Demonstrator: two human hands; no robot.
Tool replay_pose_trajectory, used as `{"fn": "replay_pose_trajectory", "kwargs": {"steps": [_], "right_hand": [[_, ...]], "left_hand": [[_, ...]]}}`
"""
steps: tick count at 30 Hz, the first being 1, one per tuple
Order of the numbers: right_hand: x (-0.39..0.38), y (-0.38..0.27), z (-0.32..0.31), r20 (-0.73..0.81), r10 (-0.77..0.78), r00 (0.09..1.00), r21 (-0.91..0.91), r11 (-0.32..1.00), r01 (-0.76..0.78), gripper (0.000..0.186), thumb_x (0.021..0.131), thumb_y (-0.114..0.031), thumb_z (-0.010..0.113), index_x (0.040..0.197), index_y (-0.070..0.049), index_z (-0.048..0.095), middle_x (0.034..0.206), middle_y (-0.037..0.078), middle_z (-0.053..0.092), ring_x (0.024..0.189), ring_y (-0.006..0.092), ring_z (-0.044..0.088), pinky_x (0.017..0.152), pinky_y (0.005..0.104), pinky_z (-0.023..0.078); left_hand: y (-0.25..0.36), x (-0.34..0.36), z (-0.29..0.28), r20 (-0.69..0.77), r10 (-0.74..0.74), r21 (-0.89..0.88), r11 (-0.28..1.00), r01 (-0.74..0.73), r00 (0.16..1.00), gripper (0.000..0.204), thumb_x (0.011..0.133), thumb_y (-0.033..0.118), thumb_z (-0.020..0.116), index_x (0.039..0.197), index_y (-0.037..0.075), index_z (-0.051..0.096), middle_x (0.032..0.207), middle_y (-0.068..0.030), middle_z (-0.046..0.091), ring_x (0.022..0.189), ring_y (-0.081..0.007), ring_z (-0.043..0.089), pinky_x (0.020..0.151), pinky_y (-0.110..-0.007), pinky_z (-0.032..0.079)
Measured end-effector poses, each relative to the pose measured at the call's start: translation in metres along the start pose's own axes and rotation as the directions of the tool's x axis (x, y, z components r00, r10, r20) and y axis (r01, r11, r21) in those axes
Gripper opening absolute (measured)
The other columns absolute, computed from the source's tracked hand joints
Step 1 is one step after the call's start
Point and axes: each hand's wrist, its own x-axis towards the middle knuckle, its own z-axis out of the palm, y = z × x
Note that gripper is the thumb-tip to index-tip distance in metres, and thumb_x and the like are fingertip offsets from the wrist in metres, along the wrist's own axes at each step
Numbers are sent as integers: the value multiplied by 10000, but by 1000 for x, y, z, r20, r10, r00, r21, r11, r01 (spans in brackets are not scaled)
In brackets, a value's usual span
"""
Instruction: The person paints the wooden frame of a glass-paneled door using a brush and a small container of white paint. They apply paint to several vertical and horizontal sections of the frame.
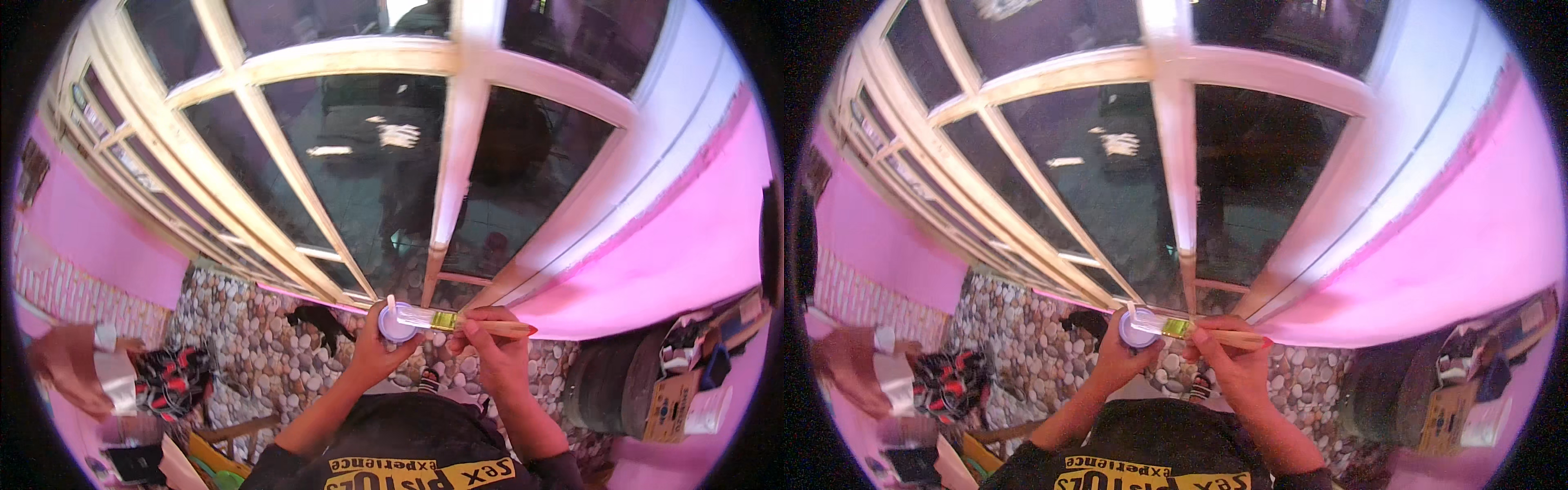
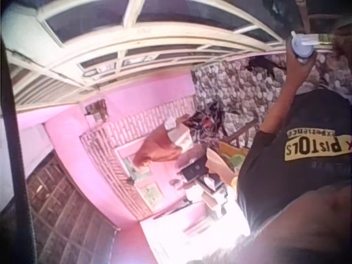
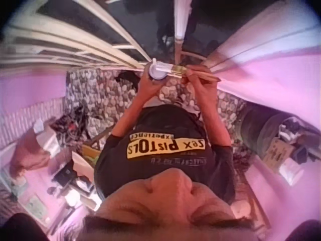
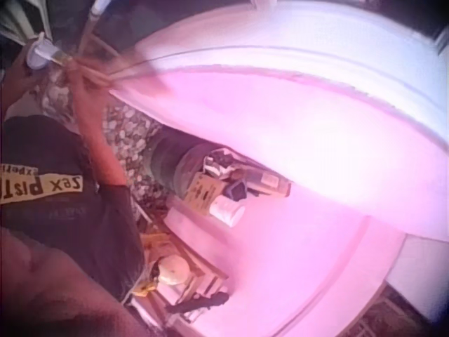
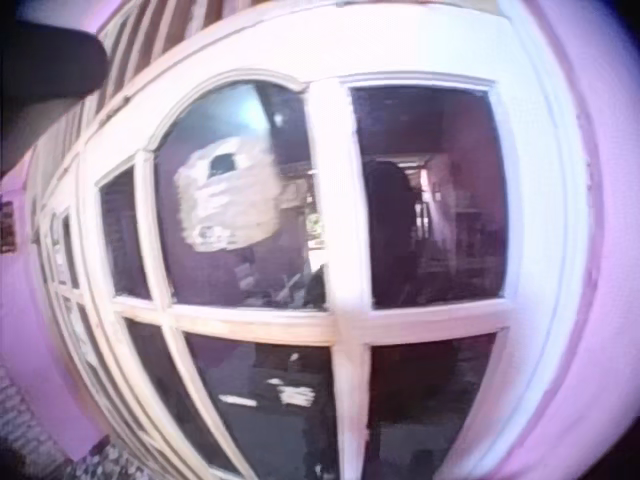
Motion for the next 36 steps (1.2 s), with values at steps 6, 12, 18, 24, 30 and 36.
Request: {"fn": "replay_pose_trajectory", "kwargs": {"steps": [6, 12, 18, 24, 30, 36], "right_hand": [[-11, 0, 5, -76, -107, 991, 60, 992, 112, 172, 955, -95, 616, 1079, 17, 576, 901, 163, 666, 780, 260, 674, 707, 391, 575], [-24, 12, 14, -95, -119, 988, 169, 976, 134, 191, 978, -124, 549, 1115, 8, 562, 997, 182, 646, 866, 265, 669, 772, 406, 565], [-32, 24, 24, -55, -220, 974, 88, 971, 224, 229, 969, -152, 573, 1131, 10, 559, 1079, 178, 608, 926, 290, 660, 839, 430, 553], [-40, 30, 29, -10, -401, 916, 130, 908, 399, 273, 966, -181, 561, 1153, 17, 568, 1147, 175, 538, 975, 333, 653, 861, 460, 546], [-50, 37, 30, -112, -376, 920, 306, 868, 392, 374, 955, -247, 509, 1180, 44, 578, 1138, 202, 603, 954, 330, 660, 879, 453, 538], [-57, 37, 24, -228, -179, 957, 378, 890, 256, 383, 971, -164, 480, 1243, 89, 573, 1136, 234, 647, 959, 317, 658, 874, 417, 524]], "left_hand": [[-2, 10, -17, 78, -4, 66, 998, -2, 997, 685, 800, 111, 828, 1336, 14, 412, 1168, -100, 584, 1082, -188, 607, 941, -332, 495], [-8, 20, -39, 170, -63, -32, 997, 69, 983, 669, 805, 90, 819, 1327, 18, 407, 1173, -93, 570, 1053, -168, 617, 910, -309, 520], [-4, 27, -56, 247, -15, 17, 1000, 11, 969, 660, 819, 32, 789, 1342, 6, 387, 1210, -102, 554, 1071, -177, 607, 924, -309, 528], [-5, 24, -66, 247, -47, -35, 998, 57, 968, 650, 821, 21, 782, 1342, 8, 393, 1222, -100, 550, 1102, -173, 591, 945, -313, 517], [-17, 21, -71, 291, -34, -98, 993, 65, 956, 641, 829, 23, 776, 1343, 10, 393, 1215, -99, 551, 1091, -168, 588, 934, -313, 518], [-23, 18, -69, 268, 18, -86, 996, 5, 963, 641, 819, 52, 794, 1325, 3, 403, 1187, -99, 565, 1057, -164, 601, 923, -316, 520]]}}
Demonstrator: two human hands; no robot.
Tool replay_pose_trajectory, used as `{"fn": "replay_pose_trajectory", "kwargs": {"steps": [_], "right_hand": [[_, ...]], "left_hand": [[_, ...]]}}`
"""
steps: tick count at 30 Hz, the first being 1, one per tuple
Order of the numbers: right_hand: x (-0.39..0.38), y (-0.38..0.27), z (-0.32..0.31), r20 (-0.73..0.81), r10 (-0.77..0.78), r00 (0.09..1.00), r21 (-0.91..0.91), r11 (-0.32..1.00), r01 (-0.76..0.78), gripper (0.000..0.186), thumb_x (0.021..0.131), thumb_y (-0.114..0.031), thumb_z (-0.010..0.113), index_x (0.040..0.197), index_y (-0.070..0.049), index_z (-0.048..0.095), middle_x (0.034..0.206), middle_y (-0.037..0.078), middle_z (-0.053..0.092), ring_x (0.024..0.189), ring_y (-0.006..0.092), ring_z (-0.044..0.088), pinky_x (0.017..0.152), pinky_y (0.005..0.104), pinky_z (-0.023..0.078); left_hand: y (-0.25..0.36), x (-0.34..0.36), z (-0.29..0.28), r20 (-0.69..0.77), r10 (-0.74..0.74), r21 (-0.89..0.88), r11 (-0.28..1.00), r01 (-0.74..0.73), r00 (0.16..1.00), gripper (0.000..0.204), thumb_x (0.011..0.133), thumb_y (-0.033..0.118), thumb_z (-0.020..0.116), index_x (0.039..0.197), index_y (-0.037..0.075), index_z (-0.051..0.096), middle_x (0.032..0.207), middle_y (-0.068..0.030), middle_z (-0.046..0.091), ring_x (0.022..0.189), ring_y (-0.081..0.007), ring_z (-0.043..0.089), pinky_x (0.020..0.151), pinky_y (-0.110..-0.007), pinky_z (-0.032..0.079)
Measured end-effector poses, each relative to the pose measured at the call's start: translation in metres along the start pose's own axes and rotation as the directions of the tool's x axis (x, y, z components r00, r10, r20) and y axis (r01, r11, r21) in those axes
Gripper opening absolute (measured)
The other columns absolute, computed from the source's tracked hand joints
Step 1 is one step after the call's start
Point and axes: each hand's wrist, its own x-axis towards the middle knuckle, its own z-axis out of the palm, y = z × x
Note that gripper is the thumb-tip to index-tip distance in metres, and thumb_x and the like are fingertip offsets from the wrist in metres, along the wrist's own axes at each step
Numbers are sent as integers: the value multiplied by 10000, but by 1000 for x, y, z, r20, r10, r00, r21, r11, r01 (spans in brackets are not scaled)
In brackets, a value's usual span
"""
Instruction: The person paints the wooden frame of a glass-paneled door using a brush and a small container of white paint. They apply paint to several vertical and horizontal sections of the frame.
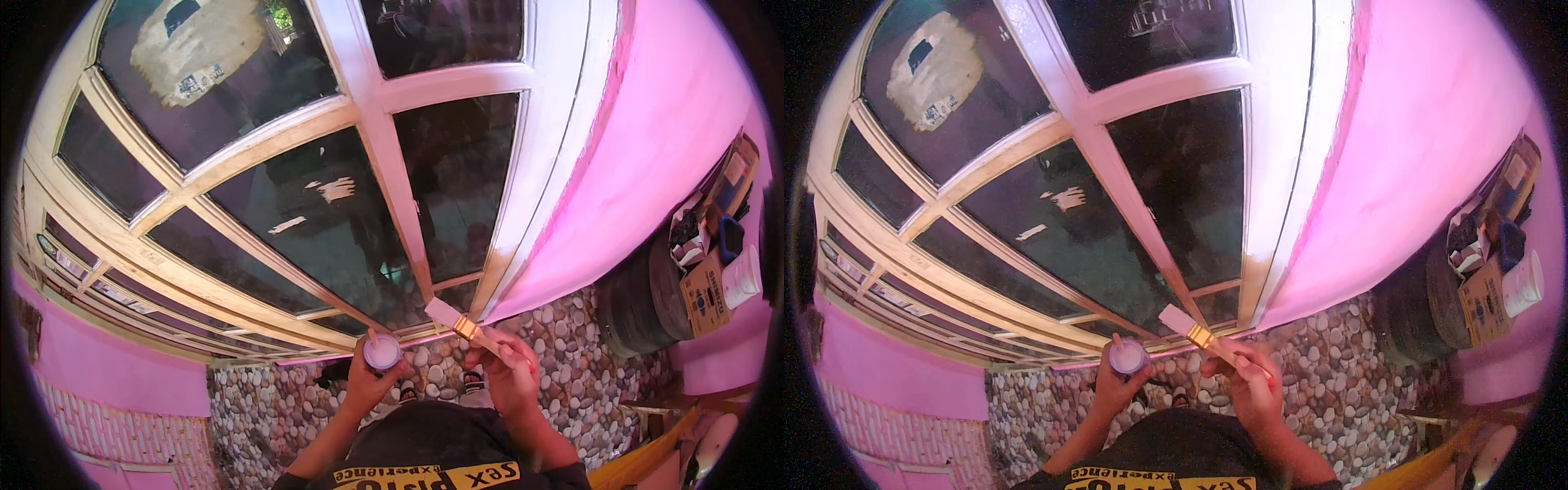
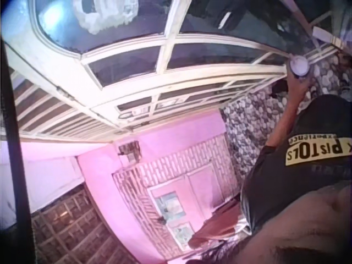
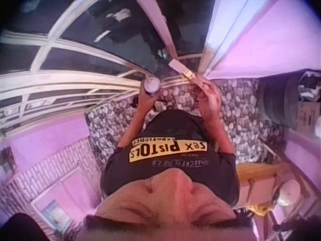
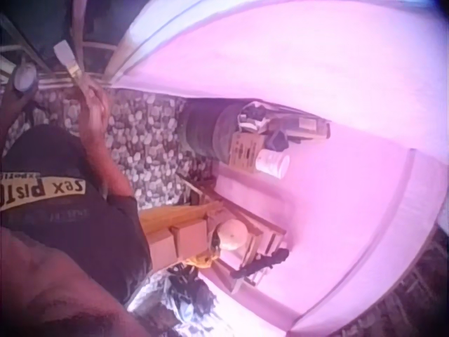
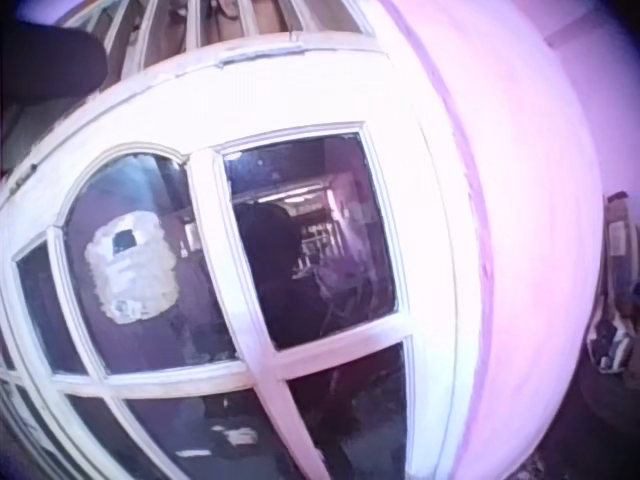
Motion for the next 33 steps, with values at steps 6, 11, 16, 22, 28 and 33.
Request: {"fn": "replay_pose_trajectory", "kwargs": {"steps": [6, 11, 16, 22, 28, 33], "right_hand": [[1, 14, -19, -107, 55, 993, 31, 998, -52, 323, 975, -114, 496, 1210, 78, 606, 1091, 212, 665, 933, 288, 662, 850, 395, 530], [5, 16, -18, -127, 73, 989, -52, 995, -80, 320, 1010, -130, 545, 1269, 51, 595, 1104, 192, 671, 935, 257, 671, 824, 377, 551], [8, 21, -19, -143, 131, 981, -55, 989, -140, 371, 1015, -148, 558, 1321, 62, 549, 1136, 192, 668, 950, 250, 684, 828, 359, 567], [12, 21, -21, -172, 160, 972, -150, 971, -186, 383, 1016, -135, 558, 1334, 75, 525, 1136, 180, 665, 958, 246, 698, 821, 331, 580], [21, 8, -6, 134, -228, 964, -574, 775, 263, 357, 1008, -120, 556, 1327, 40, 540, 1042, 143, 646, 871, 197, 673, 779, 312, 561], [38, -8, 17, 320, -375, 870, -621, 610, 492, 347, 1013, -129, 538, 1312, 48, 551, 998, 126, 602, 797, 154, 622, 716, 289, 527]], "left_hand": [[-4, -2, 1, -3, -11, 5, 1000, 11, 1000, 646, 812, 74, 807, 1325, 2, 420, 1158, -96, 590, 1038, -160, 608, 909, -317, 518], [8, 2, 6, -8, -24, 86, 996, 25, 1000, 549, 824, 68, 781, 1268, 25, 462, 1150, -79, 591, 1027, -165, 602, 923, -326, 486], [11, -3, 7, -63, -75, 41, 996, 78, 995, 548, 816, 82, 796, 1256, 27, 474, 1133, -69, 601, 1027, -162, 607, 924, -320, 488], [10, -3, 8, -76, -78, 39, 996, 81, 994, 563, 808, 75, 803, 1263, 25, 476, 1158, -74, 603, 1046, -166, 608, 935, -320, 486], [18, -4, 11, -108, -93, 33, 995, 97, 990, 572, 799, 68, 805, 1269, 16, 483, 1168, -84, 612, 1044, -167, 612, 941, -326, 491], [14, -6, 9, -109, -67, 106, 991, 78, 992, 633, 817, 99, 809, 1314, 12, 426, 1151, -87, 603, 1032, -167, 629, 931, -316, 503]]}}
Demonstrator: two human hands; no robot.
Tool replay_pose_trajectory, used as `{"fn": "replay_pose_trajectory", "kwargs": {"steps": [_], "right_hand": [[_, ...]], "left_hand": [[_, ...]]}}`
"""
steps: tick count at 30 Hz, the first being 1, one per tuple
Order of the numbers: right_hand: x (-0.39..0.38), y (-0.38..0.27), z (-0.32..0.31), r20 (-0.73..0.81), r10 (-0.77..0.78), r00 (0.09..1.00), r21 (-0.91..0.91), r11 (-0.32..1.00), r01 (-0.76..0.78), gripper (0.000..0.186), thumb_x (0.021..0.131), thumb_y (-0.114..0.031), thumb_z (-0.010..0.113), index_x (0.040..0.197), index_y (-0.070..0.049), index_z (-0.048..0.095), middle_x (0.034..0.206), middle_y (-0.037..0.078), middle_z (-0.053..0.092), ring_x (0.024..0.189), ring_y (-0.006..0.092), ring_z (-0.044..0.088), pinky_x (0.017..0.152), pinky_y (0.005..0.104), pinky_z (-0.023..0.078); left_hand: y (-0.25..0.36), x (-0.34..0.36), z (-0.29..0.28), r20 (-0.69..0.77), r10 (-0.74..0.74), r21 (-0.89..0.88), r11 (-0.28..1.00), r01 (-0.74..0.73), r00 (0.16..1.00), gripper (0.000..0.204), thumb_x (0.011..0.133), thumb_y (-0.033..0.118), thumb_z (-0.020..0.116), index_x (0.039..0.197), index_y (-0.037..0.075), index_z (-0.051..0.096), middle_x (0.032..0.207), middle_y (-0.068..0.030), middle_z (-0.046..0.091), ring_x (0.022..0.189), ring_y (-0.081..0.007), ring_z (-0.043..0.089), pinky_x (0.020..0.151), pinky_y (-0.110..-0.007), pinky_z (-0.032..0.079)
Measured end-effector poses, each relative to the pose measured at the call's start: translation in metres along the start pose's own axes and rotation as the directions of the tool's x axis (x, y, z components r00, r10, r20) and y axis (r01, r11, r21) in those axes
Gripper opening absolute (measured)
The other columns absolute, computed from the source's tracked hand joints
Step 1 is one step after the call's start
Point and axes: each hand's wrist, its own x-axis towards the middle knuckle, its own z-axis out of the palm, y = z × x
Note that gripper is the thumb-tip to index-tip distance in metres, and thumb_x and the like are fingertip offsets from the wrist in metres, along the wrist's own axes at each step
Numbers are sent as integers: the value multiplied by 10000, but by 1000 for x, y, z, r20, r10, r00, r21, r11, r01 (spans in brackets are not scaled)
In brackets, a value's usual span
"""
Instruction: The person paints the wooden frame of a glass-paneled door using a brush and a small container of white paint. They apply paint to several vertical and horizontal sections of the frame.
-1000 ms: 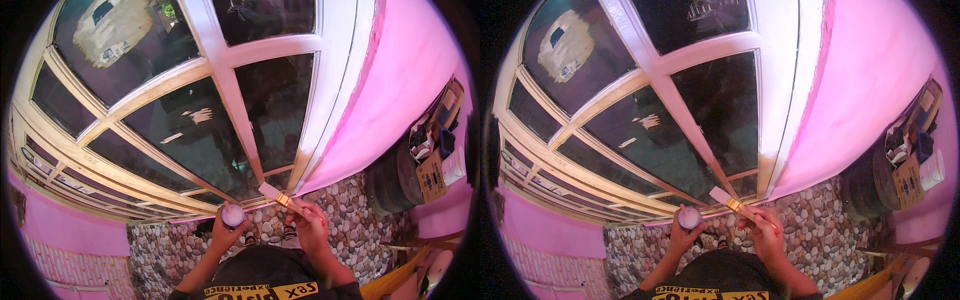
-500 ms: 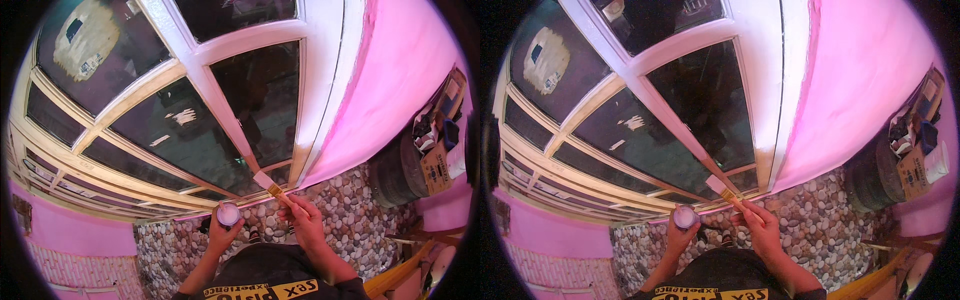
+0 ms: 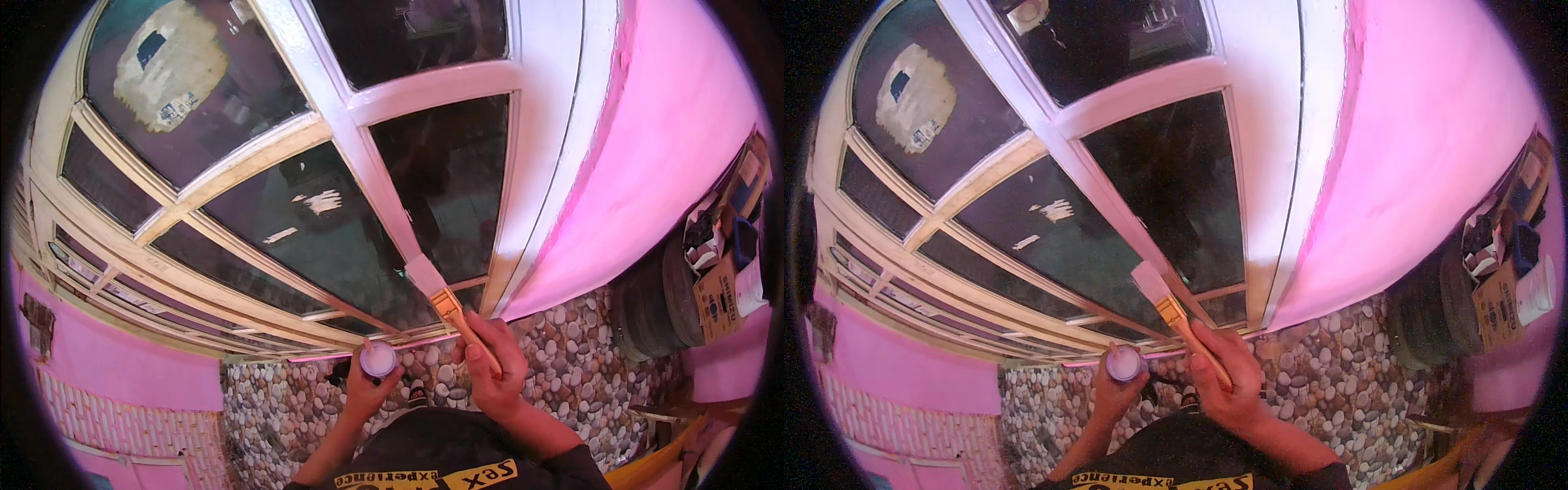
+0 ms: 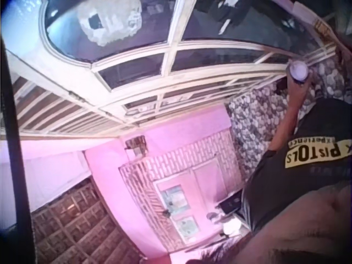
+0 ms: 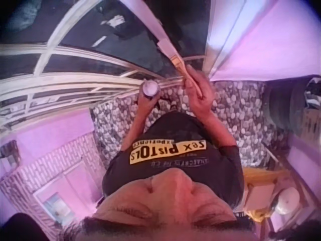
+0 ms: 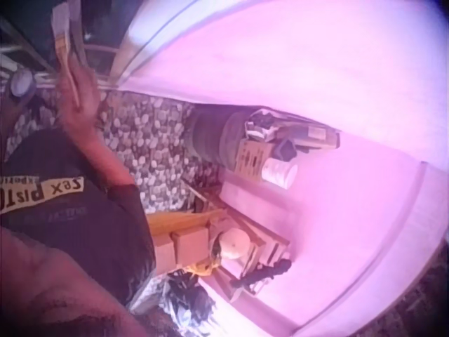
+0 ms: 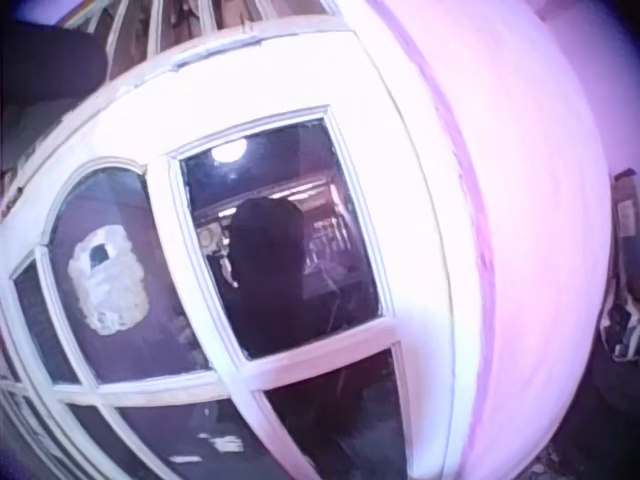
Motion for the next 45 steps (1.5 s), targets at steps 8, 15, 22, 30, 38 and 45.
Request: {"fn": "replay_pose_trajectory", "kwargs": {"steps": [8, 15, 22, 30, 38, 45], "right_hand": [[42, -31, 13, -66, -292, 954, -255, 929, 267, 380, 884, -28, 658, 1244, 78, 602, 970, 177, 658, 778, 255, 614, 693, 330, 519], [71, -34, 30, -78, -434, 898, -324, 862, 389, 394, 860, -2, 666, 1241, 79, 602, 985, 183, 635, 775, 268, 613, 678, 334, 518], [84, -37, 44, -64, -489, 870, -315, 837, 447, 432, 872, -18, 642, 1282, 96, 568, 986, 164, 600, 802, 252, 571, 692, 338, 476], [90, -41, 57, -51, -524, 850, -354, 806, 475, 456, 842, -3, 665, 1283, 81, 584, 922, 137, 561, 757, 235, 536, 657, 330, 447], [96, -39, 66, -97, -543, 834, -367, 798, 478, 518, 788, 16, 713, 1294, 56, 607, 885, 103, 548, 748, 220, 533, 626, 312, 450], [103, -41, 66, -86, -551, 830, -299, 809, 506, 676, 772, 22, 683, 1415, 60, 476, 766, 94, 560, 681, 251, 527, 601, 373, 393]], "left_hand": [[-2, -1, 0, -2, -57, -87, 995, 56, 998, 660, 813, 85, 807, 1337, 15, 411, 1161, -86, 598, 1039, -167, 625, 930, -315, 505], [-7, -2, 1, -17, -3, -62, 998, 2, 1000, 652, 814, 77, 804, 1332, 16, 411, 1163, -89, 597, 1050, -169, 621, 935, -313, 502], [-9, -2, 0, -43, 9, -65, 998, -12, 999, 619, 824, 101, 805, 1305, 12, 425, 1145, -88, 598, 1031, -165, 628, 914, -311, 507], [4, -2, 1, -16, 33, -46, 998, -34, 999, 622, 821, 100, 807, 1304, 14, 426, 1164, -94, 583, 1044, -162, 605, 914, -313, 497], [21, -4, 3, -36, -38, 77, 996, 41, 999, 681, 781, 108, 820, 1321, 16, 415, 1221, -110, 545, 1099, -189, 574, 932, -328, 487], [4, -6, -1, -31, -42, 31, 999, 43, 999, 684, 771, 110, 813, 1325, 13, 423, 1225, -114, 551, 1120, -198, 563, 954, -345, 468]]}}
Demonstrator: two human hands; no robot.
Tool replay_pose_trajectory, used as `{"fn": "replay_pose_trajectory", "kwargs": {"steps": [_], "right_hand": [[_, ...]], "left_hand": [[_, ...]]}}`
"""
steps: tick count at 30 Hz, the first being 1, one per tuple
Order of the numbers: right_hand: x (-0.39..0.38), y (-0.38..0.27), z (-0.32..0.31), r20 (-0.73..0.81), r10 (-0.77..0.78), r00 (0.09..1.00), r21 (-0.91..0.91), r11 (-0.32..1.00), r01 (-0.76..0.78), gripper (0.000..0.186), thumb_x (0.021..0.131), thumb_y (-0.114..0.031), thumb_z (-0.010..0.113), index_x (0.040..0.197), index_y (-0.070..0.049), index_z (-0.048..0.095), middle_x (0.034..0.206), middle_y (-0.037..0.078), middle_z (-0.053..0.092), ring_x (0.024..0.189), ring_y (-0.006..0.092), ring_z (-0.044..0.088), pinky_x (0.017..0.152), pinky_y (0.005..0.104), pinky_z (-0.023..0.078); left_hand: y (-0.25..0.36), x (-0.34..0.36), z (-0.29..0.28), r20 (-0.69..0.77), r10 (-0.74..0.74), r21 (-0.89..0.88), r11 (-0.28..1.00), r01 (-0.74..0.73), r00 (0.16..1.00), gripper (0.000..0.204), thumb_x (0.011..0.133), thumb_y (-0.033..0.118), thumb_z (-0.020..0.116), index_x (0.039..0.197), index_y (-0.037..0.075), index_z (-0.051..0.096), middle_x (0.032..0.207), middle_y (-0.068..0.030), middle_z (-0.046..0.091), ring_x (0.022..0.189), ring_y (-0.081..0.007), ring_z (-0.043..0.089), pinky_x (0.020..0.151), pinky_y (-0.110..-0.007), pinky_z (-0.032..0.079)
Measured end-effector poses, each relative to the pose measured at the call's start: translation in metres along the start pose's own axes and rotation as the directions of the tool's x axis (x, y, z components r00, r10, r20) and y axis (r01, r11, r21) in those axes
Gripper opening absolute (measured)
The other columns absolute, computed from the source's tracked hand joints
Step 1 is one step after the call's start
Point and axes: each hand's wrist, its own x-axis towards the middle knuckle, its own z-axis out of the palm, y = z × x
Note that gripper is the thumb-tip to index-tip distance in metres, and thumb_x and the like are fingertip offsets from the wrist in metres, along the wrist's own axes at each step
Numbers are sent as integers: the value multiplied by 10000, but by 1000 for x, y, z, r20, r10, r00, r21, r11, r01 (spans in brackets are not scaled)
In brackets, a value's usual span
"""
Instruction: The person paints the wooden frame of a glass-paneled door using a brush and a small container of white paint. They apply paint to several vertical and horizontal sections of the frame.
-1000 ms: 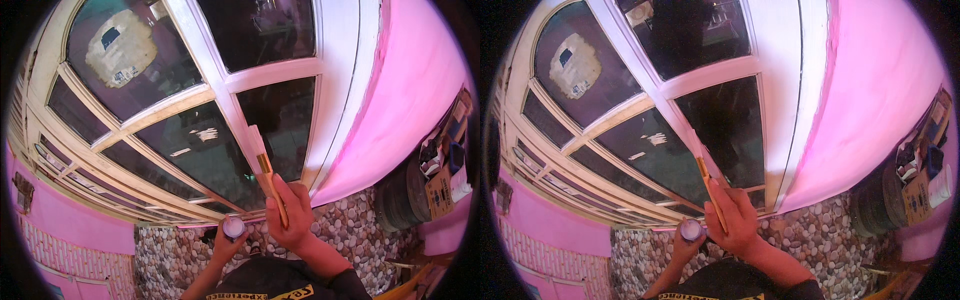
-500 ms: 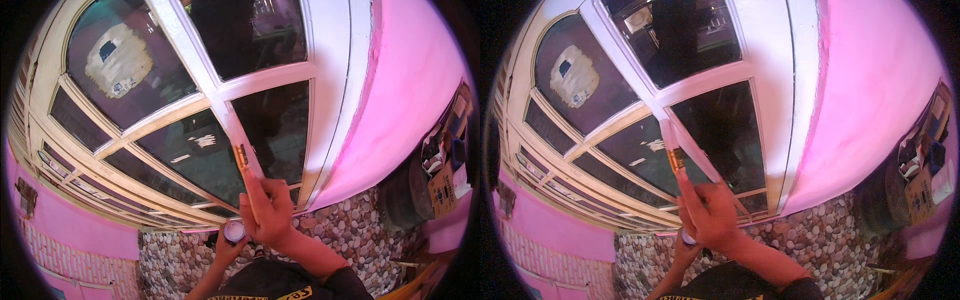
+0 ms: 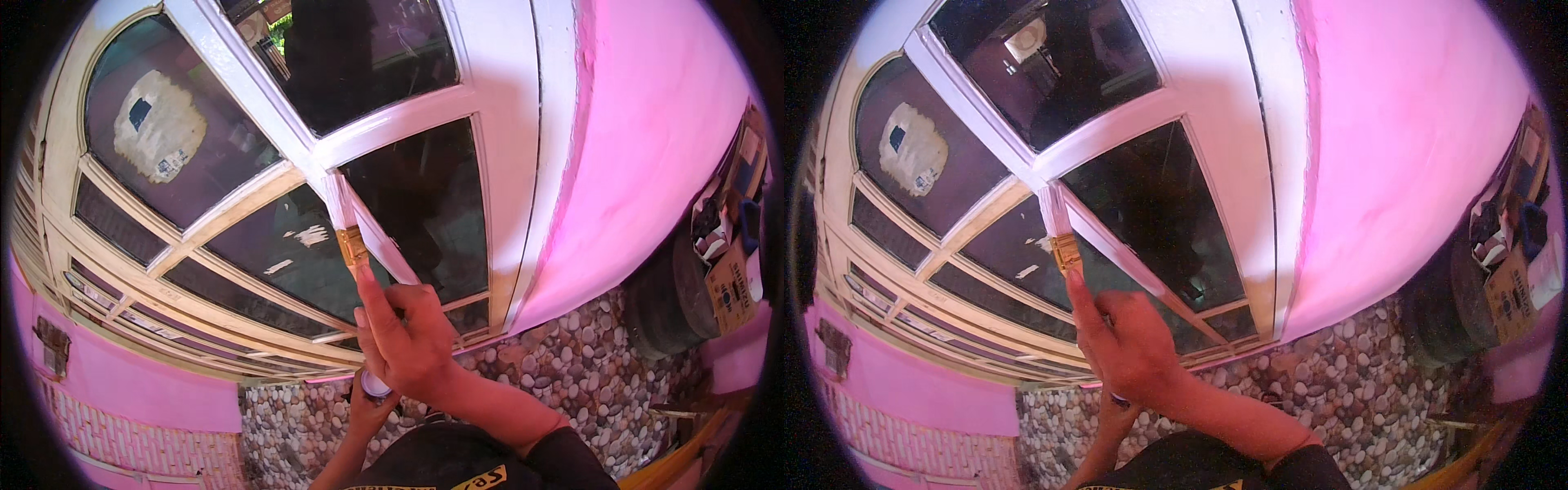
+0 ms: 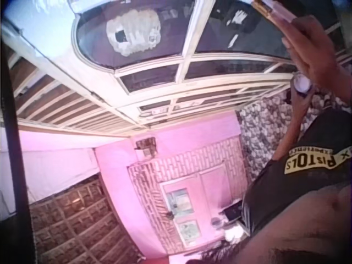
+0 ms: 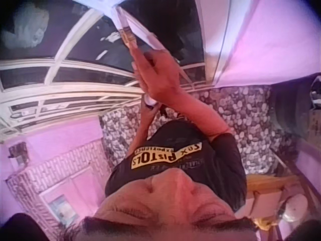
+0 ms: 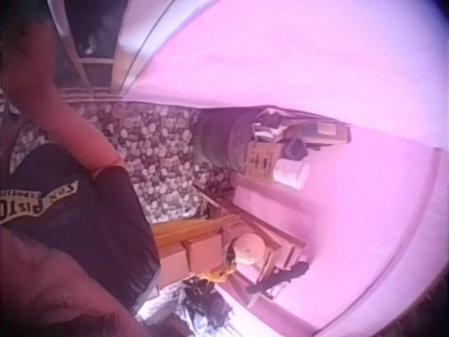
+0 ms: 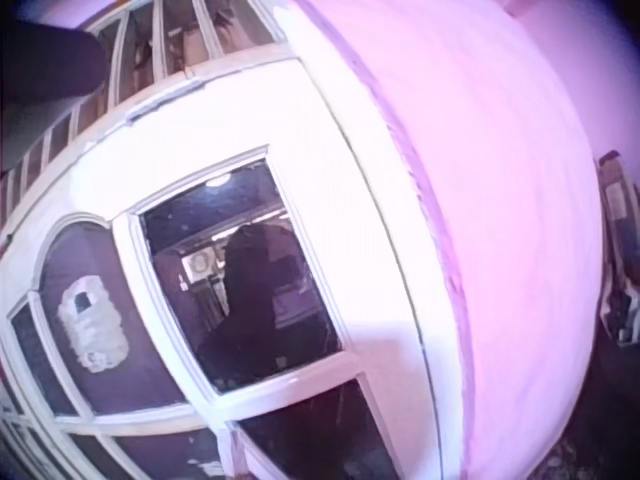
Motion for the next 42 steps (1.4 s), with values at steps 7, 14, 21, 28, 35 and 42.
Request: {"fn": "replay_pose_trajectory", "kwargs": {"steps": [7, 14, 21, 28, 35, 42], "right_hand": [[-3, 3, 1, 43, 23, 999, -65, 998, -20, 554, 767, 27, 717, 1306, 55, 594, 874, 87, 552, 745, 220, 544, 638, 322, 446], [-7, 3, 4, 16, 29, 999, 1, 1000, -29, 695, 766, 29, 672, 1428, 56, 462, 809, 97, 544, 720, 248, 514, 629, 377, 409], [-5, 1, -3, 2, 12, 1000, 1, 1000, -12, 703, 769, 17, 687, 1435, 43, 462, 838, 106, 566, 735, 250, 523, 640, 373, 419], [-3, 3, -3, 17, 64, 998, -44, 997, -63, 519, 784, 42, 697, 1294, 57, 602, 893, 105, 554, 753, 229, 543, 645, 323, 455], [-18, 4, -6, 57, 91, 994, -53, 995, -88, 521, 782, 41, 698, 1294, 65, 598, 888, 111, 558, 763, 239, 550, 659, 331, 466], [-7, 2, -8, 60, 77, 995, -47, 996, -75, 523, 783, 42, 697, 1295, 71, 592, 889, 116, 560, 773, 239, 555, 663, 321, 469]], "left_hand": [[6, -1, 1, -8, -27, -4, 1000, 27, 1000, 712, 777, 144, 825, 1347, 2, 423, 1250, -123, 555, 1139, -212, 558, 981, -352, 449], [4, -1, -1, -24, -8, 55, 998, 10, 1000, 745, 768, 162, 832, 1364, 2, 415, 1251, -125, 557, 1147, -218, 558, 985, -354, 446], [0, -2, -3, -33, -2, 139, 990, 6, 999, 754, 751, 173, 840, 1356, 10, 421, 1241, -125, 560, 1148, -220, 563, 980, -356, 449], [13, -2, 4, -40, -13, 48, 999, 15, 999, 713, 785, 154, 838, 1342, 7, 417, 1220, -114, 567, 1119, -194, 579, 955, -330, 474], [14, -4, 2, -25, -24, 92, 995, 26, 999, 727, 783, 127, 839, 1354, 1, 406, 1223, -112, 565, 1116, -192, 577, 957, -331, 476], [13, -3, 4, -43, 17, 71, 997, -14, 999, 722, 776, 115, 837, 1347, 0, 411, 1225, -117, 567, 1111, -197, 578, 962, -336, 472]]}}
